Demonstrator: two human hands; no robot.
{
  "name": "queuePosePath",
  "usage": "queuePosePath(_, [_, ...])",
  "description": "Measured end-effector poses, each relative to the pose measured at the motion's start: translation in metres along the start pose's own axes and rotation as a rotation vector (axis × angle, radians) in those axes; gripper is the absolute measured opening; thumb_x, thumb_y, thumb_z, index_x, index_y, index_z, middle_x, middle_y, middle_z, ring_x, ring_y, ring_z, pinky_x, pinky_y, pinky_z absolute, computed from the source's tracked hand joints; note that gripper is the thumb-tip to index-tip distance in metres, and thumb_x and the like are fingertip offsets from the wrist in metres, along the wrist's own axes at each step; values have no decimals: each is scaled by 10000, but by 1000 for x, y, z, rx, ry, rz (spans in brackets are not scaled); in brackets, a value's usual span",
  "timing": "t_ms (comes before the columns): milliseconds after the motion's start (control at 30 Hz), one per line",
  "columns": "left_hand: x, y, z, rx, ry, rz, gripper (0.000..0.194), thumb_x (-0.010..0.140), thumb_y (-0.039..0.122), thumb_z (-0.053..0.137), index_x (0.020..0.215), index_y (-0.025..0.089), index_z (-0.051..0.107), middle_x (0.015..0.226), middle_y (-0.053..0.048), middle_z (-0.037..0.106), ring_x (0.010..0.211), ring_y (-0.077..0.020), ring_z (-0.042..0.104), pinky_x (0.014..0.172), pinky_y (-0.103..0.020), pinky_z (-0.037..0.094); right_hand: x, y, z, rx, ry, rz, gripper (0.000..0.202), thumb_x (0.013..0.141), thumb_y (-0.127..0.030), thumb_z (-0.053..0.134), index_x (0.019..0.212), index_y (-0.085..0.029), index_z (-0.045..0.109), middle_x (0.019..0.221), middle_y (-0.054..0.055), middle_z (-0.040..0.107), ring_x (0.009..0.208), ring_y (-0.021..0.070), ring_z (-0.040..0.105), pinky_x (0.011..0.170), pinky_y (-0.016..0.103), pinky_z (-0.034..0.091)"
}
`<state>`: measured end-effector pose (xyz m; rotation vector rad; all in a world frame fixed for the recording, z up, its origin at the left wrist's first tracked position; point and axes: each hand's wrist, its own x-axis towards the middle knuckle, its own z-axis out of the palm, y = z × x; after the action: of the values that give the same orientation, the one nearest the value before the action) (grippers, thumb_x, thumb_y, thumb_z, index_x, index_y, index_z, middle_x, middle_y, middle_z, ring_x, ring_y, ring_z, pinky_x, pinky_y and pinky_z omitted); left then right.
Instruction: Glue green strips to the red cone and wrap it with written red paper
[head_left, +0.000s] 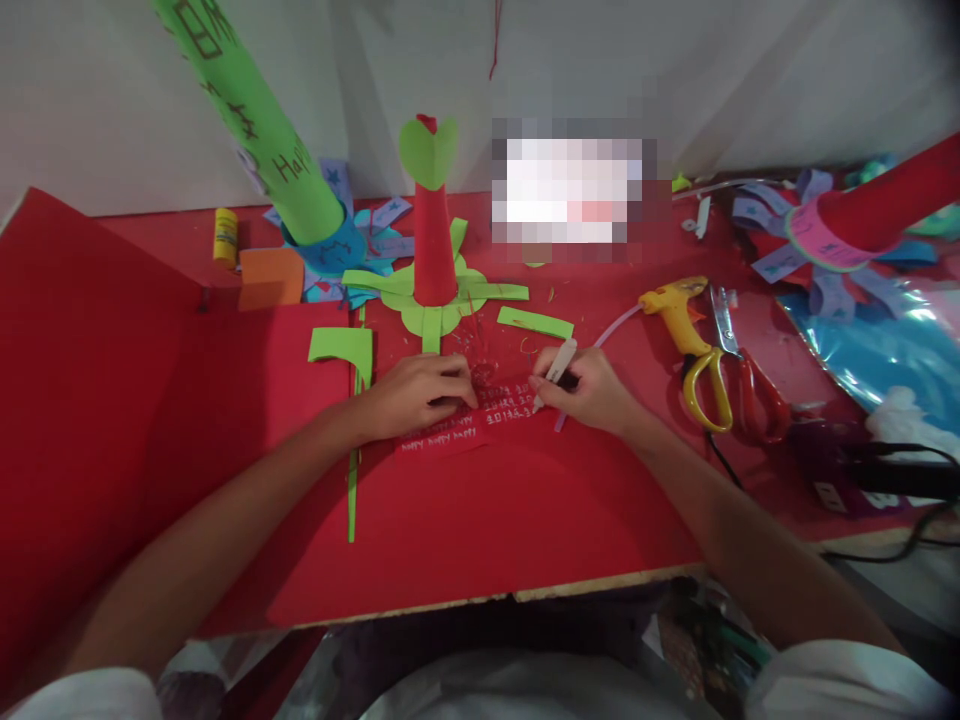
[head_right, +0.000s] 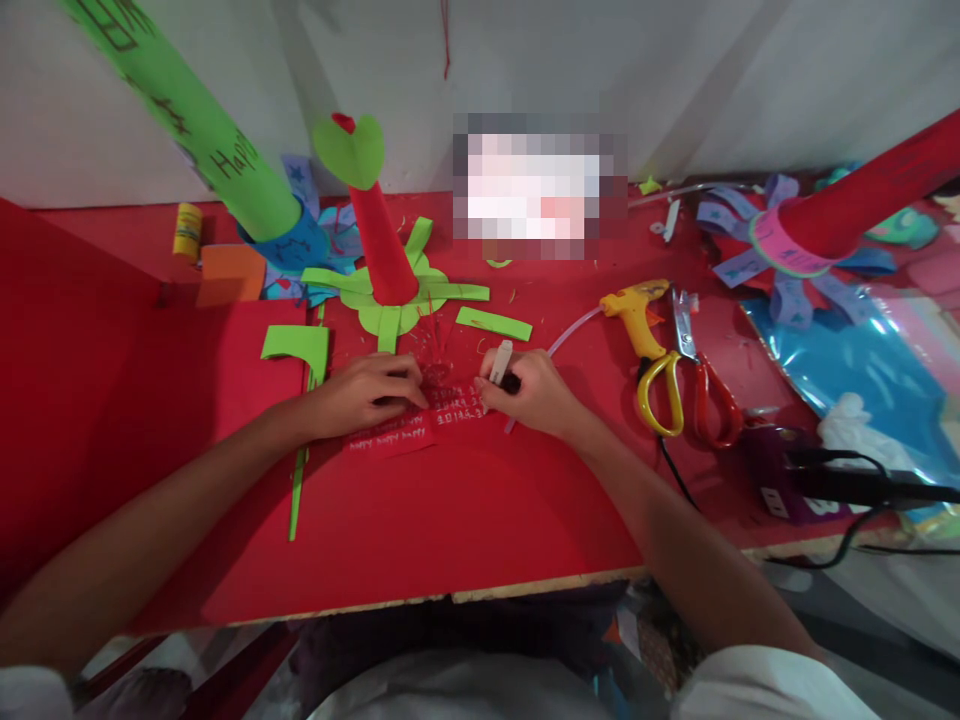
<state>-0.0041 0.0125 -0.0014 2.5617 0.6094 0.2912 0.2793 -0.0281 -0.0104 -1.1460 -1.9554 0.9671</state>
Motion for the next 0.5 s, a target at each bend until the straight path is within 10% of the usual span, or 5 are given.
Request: queuePosePath(500, [0,-1,0,0,2,0,239,946,148,567,1014,245,775,1036,-31,688,926,-148,652,834,-258,454,0,3,1,-71,48,0,209,911,-281,614,717,-215,574,616,-17,631,558,121,509,544,276,364])
